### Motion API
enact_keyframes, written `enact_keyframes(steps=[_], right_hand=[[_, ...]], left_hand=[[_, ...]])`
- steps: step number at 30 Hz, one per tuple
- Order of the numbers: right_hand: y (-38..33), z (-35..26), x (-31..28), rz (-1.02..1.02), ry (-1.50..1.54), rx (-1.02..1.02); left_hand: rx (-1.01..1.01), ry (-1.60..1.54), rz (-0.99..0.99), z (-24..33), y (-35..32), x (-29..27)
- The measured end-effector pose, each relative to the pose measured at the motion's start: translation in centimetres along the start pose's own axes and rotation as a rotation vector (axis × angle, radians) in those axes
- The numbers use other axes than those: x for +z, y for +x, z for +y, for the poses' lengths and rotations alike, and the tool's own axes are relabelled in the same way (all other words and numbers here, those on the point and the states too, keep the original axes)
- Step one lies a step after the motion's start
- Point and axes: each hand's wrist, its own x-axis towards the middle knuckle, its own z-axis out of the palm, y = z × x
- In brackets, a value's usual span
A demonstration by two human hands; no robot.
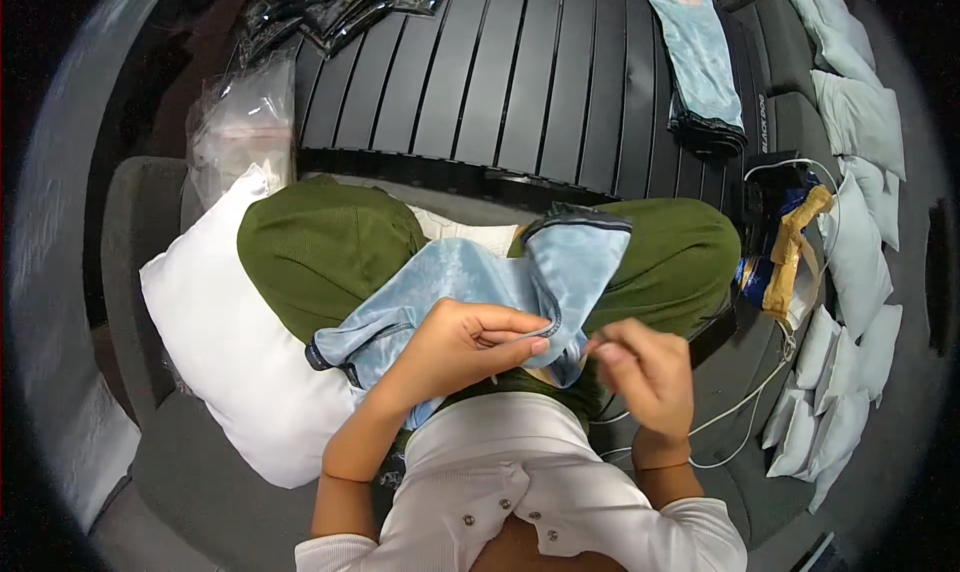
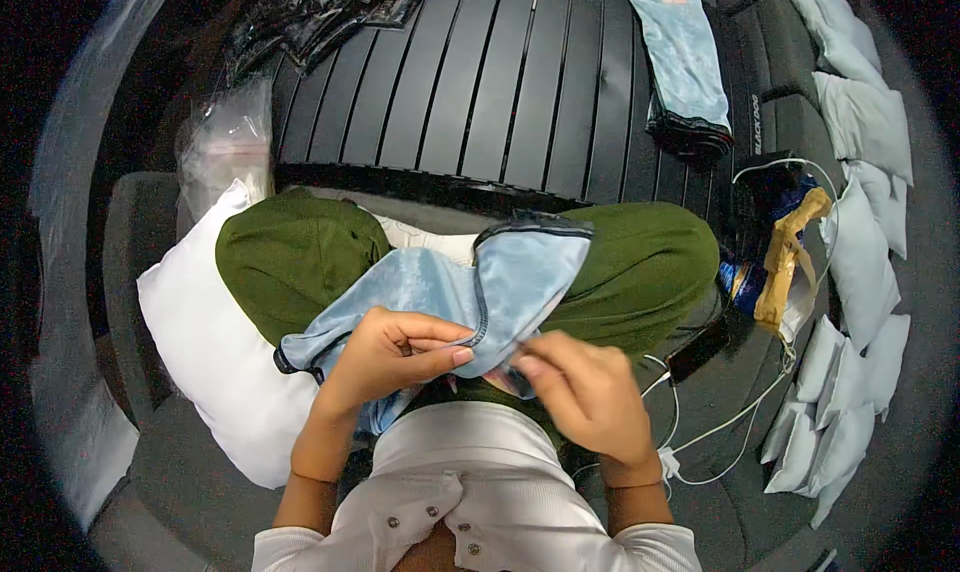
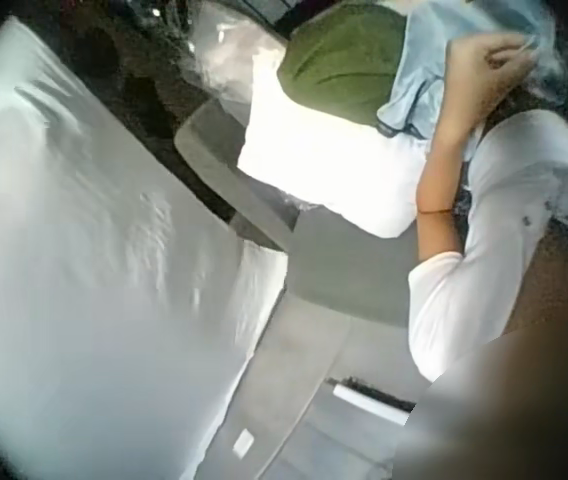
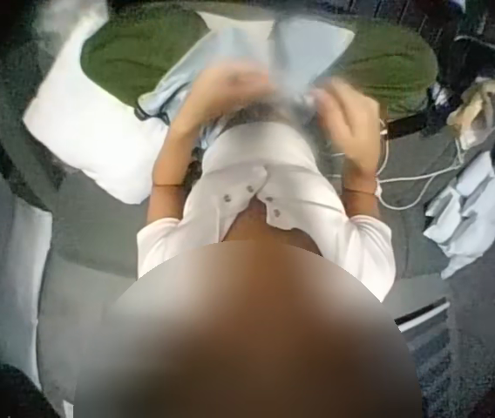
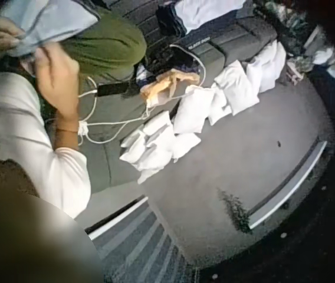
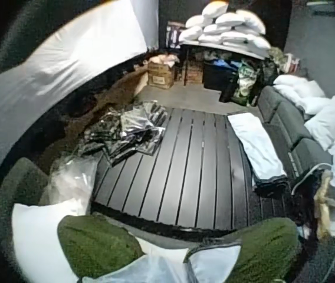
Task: Trimming loose threads from a garment using nippers and then folding it on a table.
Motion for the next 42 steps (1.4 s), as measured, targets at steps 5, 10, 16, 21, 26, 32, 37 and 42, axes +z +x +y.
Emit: enact_keyframes(steps=[5, 10, 16, 21, 26, 32, 37, 42], right_hand=[[0.1, 0.1, 0.1, -0.273, -0.101, 0.033], [0.2, 0.5, 0.5, -0.315, -0.101, 0.059], [0.3, 0.5, 0.4, -0.348, -0.03, 0.119], [0.3, 0.0, 0.5, -0.285, 0.062, 0.194], [0.6, -0.1, 0.5, -0.248, 0.111, 0.196], [0.5, 0.7, 0.5, -0.306, -0.003, 0.092], [0.6, 1.5, 0.8, 0.013, 0.033, -0.128], [1.8, 1.5, 1.9, 0.156, -0.154, -0.375]], left_hand=[[-0.012, 0.067, -0.042, -0.1, 0.0, -0.2], [0.02, 0.025, -0.029, -0.5, -0.1, -0.1], [0.019, 0.039, -0.031, 0.2, -0.2, 0.0], [0.001, 0.047, -0.022, 0.3, -0.2, 0.0], [-0.014, 0.036, -0.017, 0.2, -0.2, 0.0], [0.005, 0.046, -0.005, 0.3, 0.0, 0.1], [0.025, 0.041, 0.001, 0.2, 0.0, 0.3], [-0.01, 0.085, -0.026, 0.0, 0.4, 0.2]])
